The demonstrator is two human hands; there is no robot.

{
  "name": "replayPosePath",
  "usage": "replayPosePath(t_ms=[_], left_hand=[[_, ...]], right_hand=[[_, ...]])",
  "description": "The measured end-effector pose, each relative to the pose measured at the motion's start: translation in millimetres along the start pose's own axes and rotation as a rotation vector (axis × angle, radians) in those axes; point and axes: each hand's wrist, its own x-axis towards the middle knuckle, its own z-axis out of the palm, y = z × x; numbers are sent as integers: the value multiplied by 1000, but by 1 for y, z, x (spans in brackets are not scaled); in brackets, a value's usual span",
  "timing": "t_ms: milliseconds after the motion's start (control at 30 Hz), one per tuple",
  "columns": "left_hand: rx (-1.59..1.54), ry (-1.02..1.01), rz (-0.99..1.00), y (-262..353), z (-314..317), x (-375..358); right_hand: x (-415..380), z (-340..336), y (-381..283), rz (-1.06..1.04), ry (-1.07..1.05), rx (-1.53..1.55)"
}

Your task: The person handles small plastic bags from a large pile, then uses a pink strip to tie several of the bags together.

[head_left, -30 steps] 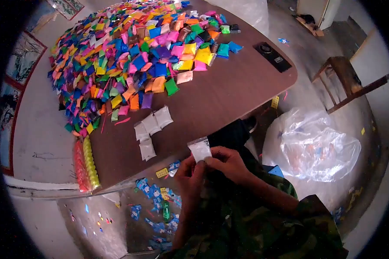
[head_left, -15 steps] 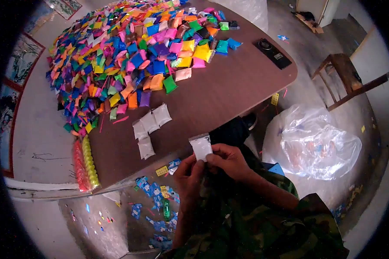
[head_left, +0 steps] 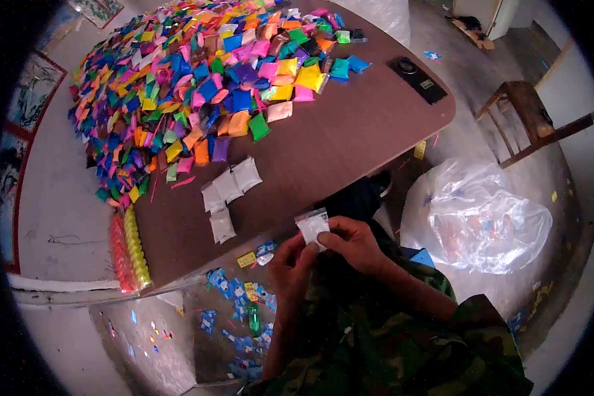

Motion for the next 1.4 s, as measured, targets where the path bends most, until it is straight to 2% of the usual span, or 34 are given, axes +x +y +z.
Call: replayPosePath(t_ms=[100, 200, 300, 400, 600, 700, 800, 900, 933, 967, 1033, 1267, 1367, 1400], left_hand=[[-58, -34, -3, -3, 0, 1], [85, -43, -45, -3, -3, 3], [11, -39, -22, -3, -2, 2], [-84, -11, -20, 3, 2, -2], [-57, -37, -2, -4, -2, -2], [15, -25, -37, 6, -2, -4], [-49, -15, 44, 6, -3, -3], [-72, 43, 83, 8, -4, 3], [-134, 45, 124, 2, -6, 3], [-96, 58, 138, 3, -8, 4], [-20, 78, 164, 4, -11, 7], [-35, 85, 196, -2, -9, 17], [94, 60, 272, 5, -4, 29], [139, 52, 319, 9, -2, 34]], right_hand=[[0, 2, 2, 5, 1, 70], [-2, 1, 1, 17, 2, 2], [-1, 1, 4, -62, -25, 28], [-1, -1, 6, -32, -45, 13], [-2, -1, 6, 10, -70, 32], [-3, 1, -8, -22, -49, -49], [1, -2, 4, 18, -22, 1], [14, -16, -11, 69, 101, -29], [23, -22, -9, -118, 141, -82], [30, -25, -12, -161, 157, 26], [46, -37, -18, -191, 200, -78], [89, -59, -50, -260, 248, -798], [98, -66, -38, -417, 337, -947], [97, -67, -39, -406, 330, -913]])
